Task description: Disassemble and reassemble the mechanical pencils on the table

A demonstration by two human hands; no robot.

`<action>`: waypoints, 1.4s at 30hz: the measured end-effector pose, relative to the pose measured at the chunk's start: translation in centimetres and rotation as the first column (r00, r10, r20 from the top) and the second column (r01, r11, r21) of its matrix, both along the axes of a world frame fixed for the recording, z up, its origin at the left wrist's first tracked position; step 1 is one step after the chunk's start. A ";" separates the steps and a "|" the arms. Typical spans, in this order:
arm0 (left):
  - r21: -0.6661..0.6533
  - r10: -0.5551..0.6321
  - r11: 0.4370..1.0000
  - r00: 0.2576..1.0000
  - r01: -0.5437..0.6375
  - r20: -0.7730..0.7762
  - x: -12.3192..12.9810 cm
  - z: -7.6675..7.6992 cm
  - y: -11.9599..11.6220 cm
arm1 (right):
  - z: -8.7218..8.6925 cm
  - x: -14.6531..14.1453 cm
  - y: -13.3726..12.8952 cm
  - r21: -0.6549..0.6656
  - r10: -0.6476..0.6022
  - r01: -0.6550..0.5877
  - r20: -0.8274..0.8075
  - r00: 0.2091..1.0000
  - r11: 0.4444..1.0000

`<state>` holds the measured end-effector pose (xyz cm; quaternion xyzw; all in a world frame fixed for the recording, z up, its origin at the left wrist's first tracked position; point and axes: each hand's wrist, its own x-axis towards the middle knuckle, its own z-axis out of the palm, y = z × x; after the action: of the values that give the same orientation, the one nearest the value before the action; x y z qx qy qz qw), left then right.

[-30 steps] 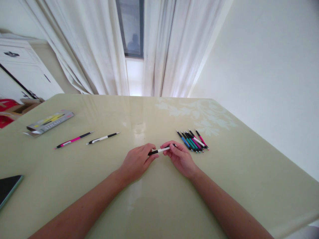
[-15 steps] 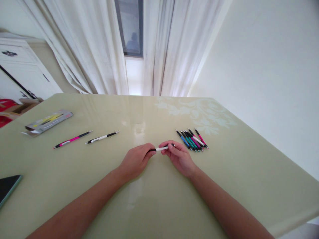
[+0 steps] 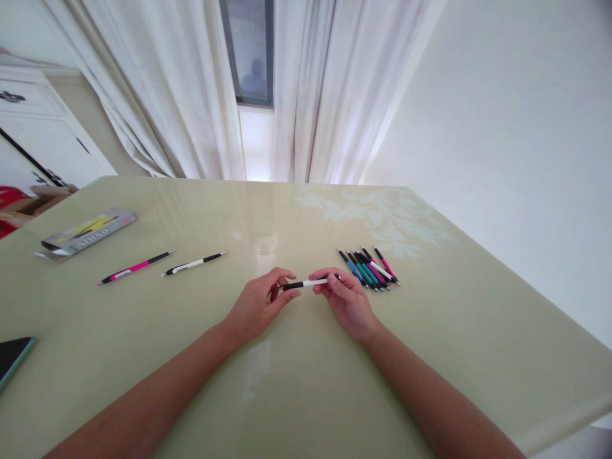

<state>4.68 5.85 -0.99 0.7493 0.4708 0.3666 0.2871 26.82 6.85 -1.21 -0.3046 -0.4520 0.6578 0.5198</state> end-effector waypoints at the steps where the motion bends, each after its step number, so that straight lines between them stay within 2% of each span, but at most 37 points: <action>1: 0.006 0.008 1.000 1.000 -0.008 0.016 0.0 0.1 0.0 | 0.0 0.0 0.0 0.002 -0.005 0.005 0.005 1.000 1.000; 4: 0.021 0.004 1.000 1.000 -0.005 0.011 -0.1 0.4 0.0 | 0.1 0.0 -0.1 0.022 -0.020 0.020 0.019 1.000 1.000; 7: -0.023 0.004 1.000 1.000 -0.004 -0.001 -0.2 0.5 0.1 | 0.2 -0.1 -0.2 0.059 -0.038 0.035 0.046 0.998 0.998; 10: -0.035 -0.001 0.999 0.998 0.003 0.057 -0.2 0.3 0.2 | 0.2 -0.2 -0.3 0.061 -0.038 0.033 0.071 0.997 0.998; 13: -0.015 -0.011 1.000 0.998 0.012 0.058 -0.2 0.2 0.3 | 0.1 -0.2 -0.2 0.049 -0.020 0.016 0.082 0.996 0.999; 16: -0.061 -0.017 0.998 1.000 0.017 0.003 -0.2 0.2 0.4 | 0.1 -0.2 -0.2 0.061 0.004 -0.009 0.087 0.996 0.998; 20: -0.068 -0.045 0.996 0.996 0.050 0.074 -0.2 0.3 0.4 | 0.0 0.0 -0.3 0.092 -0.009 0.000 0.104 0.995 0.996; 24: -0.043 -0.059 0.997 0.998 0.058 -0.009 -0.2 0.3 0.4 | -0.1 0.1 -0.3 0.116 0.027 -0.046 0.159 0.987 0.992; 29: -0.073 -0.054 0.996 0.996 0.059 0.067 -0.3 0.2 0.5 | -0.5 0.3 0.0 0.130 0.016 -0.038 0.163 0.986 0.991; 33: -0.089 -0.072 0.993 0.997 0.071 -0.010 -0.3 0.0 0.6 | -0.7 0.3 0.2 0.133 0.043 -0.069 0.191 0.981 0.989; 37: -0.100 -0.062 0.993 0.996 0.068 0.064 -0.4 -0.1 0.7 | -0.7 0.3 0.1 0.133 0.072 -0.101 0.211 0.975 0.986; 42: -0.123 -0.089 0.989 0.996 0.087 -0.011 -0.4 0.0 0.8 | -0.6 0.4 0.0 0.135 0.094 -0.128 0.232 0.968 0.983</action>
<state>4.27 6.65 -0.99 0.7534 0.4613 0.3179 0.3442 27.21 6.87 -1.83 -0.3114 -0.5720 0.6117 0.4492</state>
